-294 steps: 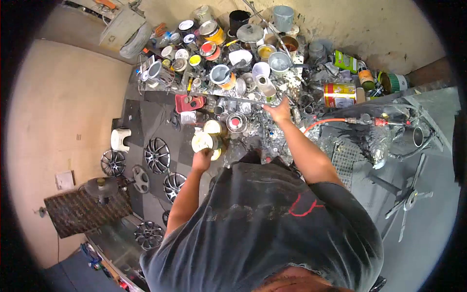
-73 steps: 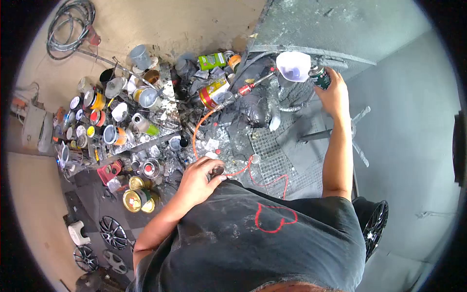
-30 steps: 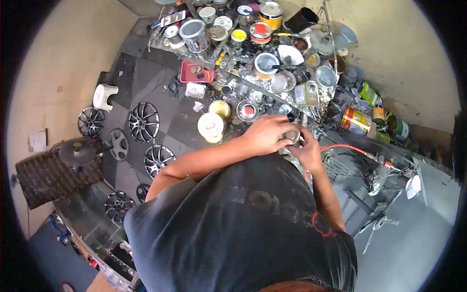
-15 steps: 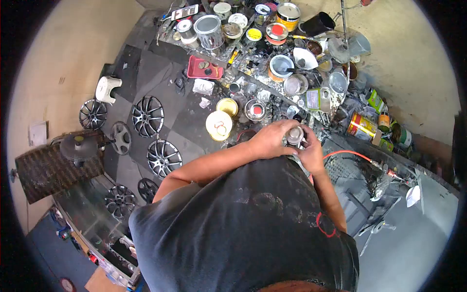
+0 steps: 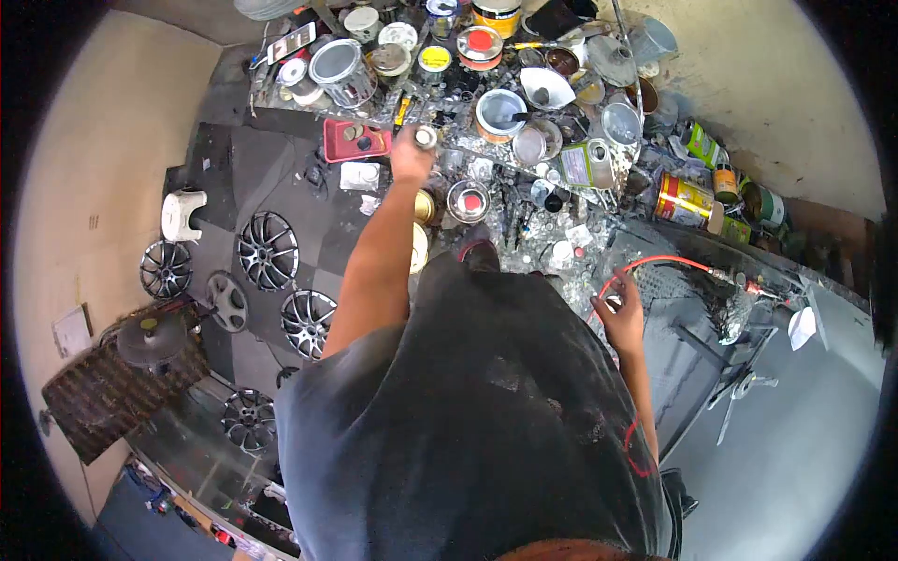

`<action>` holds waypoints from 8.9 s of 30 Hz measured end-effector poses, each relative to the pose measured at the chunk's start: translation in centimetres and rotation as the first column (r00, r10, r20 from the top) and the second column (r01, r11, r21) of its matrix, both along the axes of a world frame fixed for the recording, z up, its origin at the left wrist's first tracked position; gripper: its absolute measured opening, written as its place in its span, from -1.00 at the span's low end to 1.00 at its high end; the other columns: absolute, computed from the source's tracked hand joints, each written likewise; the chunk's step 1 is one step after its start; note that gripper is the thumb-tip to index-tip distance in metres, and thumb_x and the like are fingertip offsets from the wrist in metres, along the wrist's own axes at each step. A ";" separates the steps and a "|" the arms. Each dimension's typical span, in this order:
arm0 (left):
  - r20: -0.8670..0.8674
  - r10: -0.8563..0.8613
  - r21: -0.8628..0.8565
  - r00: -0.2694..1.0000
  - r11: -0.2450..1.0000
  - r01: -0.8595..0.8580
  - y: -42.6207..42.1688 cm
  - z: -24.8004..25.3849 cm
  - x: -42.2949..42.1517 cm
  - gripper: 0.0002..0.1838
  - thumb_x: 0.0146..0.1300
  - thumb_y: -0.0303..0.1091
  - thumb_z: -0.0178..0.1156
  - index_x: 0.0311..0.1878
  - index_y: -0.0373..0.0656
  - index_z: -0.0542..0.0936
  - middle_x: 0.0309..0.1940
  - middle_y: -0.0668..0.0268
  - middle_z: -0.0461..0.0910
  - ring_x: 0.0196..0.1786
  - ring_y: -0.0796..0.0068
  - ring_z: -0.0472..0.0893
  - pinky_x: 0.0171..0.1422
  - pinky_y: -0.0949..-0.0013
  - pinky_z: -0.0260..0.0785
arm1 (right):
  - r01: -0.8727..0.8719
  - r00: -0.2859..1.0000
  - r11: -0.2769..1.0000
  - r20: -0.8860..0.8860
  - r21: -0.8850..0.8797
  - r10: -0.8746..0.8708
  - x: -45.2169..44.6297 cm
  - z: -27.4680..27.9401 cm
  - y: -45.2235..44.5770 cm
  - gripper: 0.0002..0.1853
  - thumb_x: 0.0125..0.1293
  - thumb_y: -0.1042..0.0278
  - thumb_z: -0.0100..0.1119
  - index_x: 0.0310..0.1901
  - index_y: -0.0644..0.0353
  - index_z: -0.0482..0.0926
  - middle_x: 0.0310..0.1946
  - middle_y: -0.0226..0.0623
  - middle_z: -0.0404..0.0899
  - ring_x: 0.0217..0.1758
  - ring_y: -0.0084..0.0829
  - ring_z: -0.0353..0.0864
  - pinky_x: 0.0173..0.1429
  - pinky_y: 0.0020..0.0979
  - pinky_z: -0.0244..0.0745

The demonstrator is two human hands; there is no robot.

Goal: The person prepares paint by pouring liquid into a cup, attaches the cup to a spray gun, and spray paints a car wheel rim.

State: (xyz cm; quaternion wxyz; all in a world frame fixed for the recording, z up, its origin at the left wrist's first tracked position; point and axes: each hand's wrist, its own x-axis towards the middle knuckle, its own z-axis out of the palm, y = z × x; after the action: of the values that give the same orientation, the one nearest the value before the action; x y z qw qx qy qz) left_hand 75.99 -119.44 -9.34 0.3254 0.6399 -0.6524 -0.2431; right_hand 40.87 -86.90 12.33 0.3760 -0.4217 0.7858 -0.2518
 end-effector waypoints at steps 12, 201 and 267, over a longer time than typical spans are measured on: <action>-0.093 0.046 -0.046 0.995 0.998 -0.051 -4.2 -1.4 -1.2 -0.22 -0.14 -0.44 0.42 0.26 -0.24 0.39 0.14 -0.04 0.52 0.18 0.01 0.53 0.26 0.14 0.37 | -0.001 0.997 0.983 -0.070 0.186 0.014 -0.7 -1.0 4.5 -0.31 0.06 0.43 0.45 0.26 0.16 0.38 0.27 -0.15 0.39 0.19 -0.20 0.53 0.10 -0.22 0.57; 0.050 -0.803 0.795 0.593 0.391 0.463 41.9 12.5 -17.2 -0.68 0.19 -0.21 0.16 -0.12 -0.23 0.68 -0.19 -0.10 0.66 -0.07 -0.06 0.65 0.03 0.06 0.45 | 0.265 0.140 0.838 -0.879 0.478 0.457 -51.3 -0.8 5.5 -0.77 0.32 0.31 0.06 -0.16 0.01 0.73 -0.14 -0.28 0.72 -0.07 -0.22 0.73 -0.04 -0.20 0.58; 0.205 -0.064 -0.160 0.977 0.982 0.098 -2.4 15.3 -9.7 -0.41 0.25 -0.27 0.22 0.34 -0.08 0.32 -0.24 0.01 0.69 -0.18 -0.06 0.68 -0.10 0.03 0.51 | 0.016 0.975 0.994 -0.221 -0.106 -0.039 -4.2 -2.6 7.8 -0.56 0.22 0.47 0.00 0.15 0.41 0.34 -0.22 0.31 0.54 -0.17 0.26 0.54 -0.12 0.07 0.42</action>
State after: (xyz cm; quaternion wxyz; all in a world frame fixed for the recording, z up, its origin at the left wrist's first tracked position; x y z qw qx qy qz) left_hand 66.29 -121.80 5.91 0.3016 0.6036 -0.7256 -0.1348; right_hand 36.68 -79.14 9.73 0.2598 -0.4553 0.8145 -0.2486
